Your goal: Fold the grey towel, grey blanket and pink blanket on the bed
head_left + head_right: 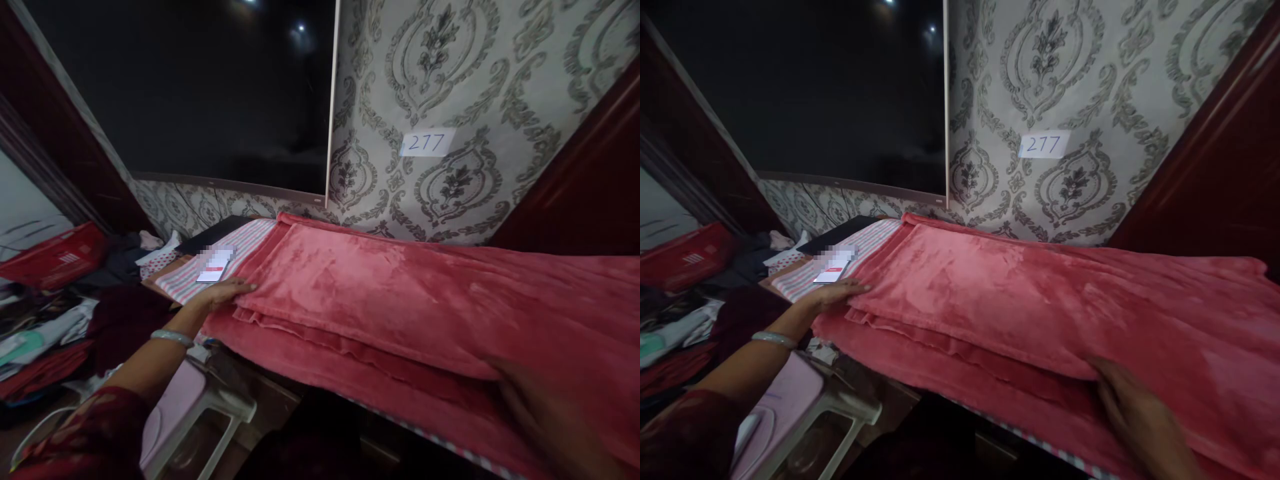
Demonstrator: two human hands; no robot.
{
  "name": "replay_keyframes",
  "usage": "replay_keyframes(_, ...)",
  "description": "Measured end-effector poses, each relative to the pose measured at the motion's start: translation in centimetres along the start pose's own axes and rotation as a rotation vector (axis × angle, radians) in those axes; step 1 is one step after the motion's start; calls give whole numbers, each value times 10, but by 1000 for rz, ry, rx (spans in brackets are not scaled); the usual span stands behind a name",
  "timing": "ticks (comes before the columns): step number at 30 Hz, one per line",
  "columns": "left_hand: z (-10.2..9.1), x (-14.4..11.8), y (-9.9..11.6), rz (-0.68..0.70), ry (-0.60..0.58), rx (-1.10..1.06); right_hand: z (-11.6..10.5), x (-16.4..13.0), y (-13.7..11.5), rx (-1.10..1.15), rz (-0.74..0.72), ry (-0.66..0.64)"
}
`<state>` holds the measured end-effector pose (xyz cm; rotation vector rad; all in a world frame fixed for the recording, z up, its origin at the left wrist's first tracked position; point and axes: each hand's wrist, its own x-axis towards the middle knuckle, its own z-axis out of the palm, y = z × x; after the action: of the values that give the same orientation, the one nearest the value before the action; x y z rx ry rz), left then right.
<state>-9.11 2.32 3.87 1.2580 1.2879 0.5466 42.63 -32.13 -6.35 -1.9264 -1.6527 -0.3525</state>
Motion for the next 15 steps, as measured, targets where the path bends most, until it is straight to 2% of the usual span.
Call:
replay_keyframes(3,10,-2,-1,12,0,19,7,-7,-6,18,-53,-6)
replay_keyframes(7,18,-4,6,69,179,1,6,-7,-14,-2,-106,6)
replay_keyframes(9,9,-6,17,95,218,-10,4,-4,-19,3,-133,3)
replay_keyframes(12,-16,-9,34,168,201,15,1,2,-27,28,-162,-12)
replay_keyframes(15,-33,-7,34,176,183,73,2,4,-35,50,-185,-29)
